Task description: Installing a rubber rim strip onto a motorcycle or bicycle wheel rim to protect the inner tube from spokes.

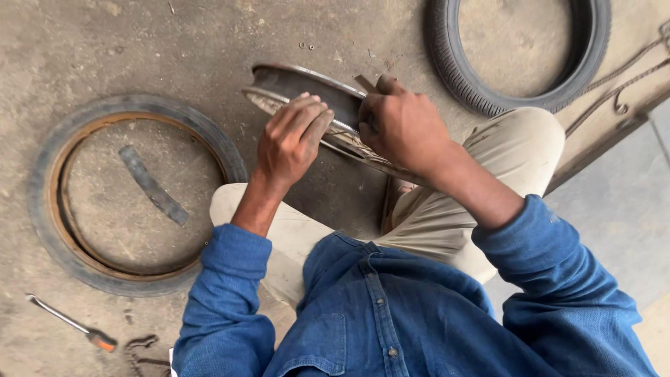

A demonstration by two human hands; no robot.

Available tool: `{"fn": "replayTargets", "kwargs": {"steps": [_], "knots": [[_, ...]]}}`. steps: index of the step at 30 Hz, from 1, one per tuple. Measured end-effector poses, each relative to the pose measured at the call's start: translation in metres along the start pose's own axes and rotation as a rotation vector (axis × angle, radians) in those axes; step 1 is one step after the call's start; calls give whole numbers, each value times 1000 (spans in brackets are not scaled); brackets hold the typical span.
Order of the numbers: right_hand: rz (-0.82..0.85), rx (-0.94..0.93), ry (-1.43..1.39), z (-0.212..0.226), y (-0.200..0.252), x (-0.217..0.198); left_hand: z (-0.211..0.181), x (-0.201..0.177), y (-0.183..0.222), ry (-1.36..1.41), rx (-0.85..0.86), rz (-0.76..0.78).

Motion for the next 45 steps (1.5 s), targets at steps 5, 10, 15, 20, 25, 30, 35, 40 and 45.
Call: {"fn": "replayTargets", "kwargs": {"steps": [5,10,15,20,25,30,35,40,45], "knots": [[76,-201,-138,3,-3,-6,-12,-12,28,-117,-25,-52],[256,-346,-177,27,-17,-11,-43,-37,48,-303,13,-42],[381,-358,-99,43,-24,-7,-69,-52,62,-357,-106,-50],[424,-447,5,58,-13,-1,-86,-64,70,-377,-216,-60],[369,-577,191,66,-9,1,-95,-66,73,-368,-264,-76],[208,-736,120,58,-14,5,-93,-87,43,-105,-596,-89],[141,-691,108,49,-18,11,-63,-75,32,-70,-713,82],[106,-671,89,47,-19,8,-37,-55,30,64,-690,209],[240,-632,-51,47,-22,-8,-42,-59,29,40,-613,212]]}}
Point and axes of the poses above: each hand's wrist, its own y-axis away from the middle knuckle, its own x-axis out of the palm, z = x × y, the point moved 2 cm from there along -y, towards the middle knuckle, and after that the axes turned 5 degrees about -x, right-handed, at the moved point
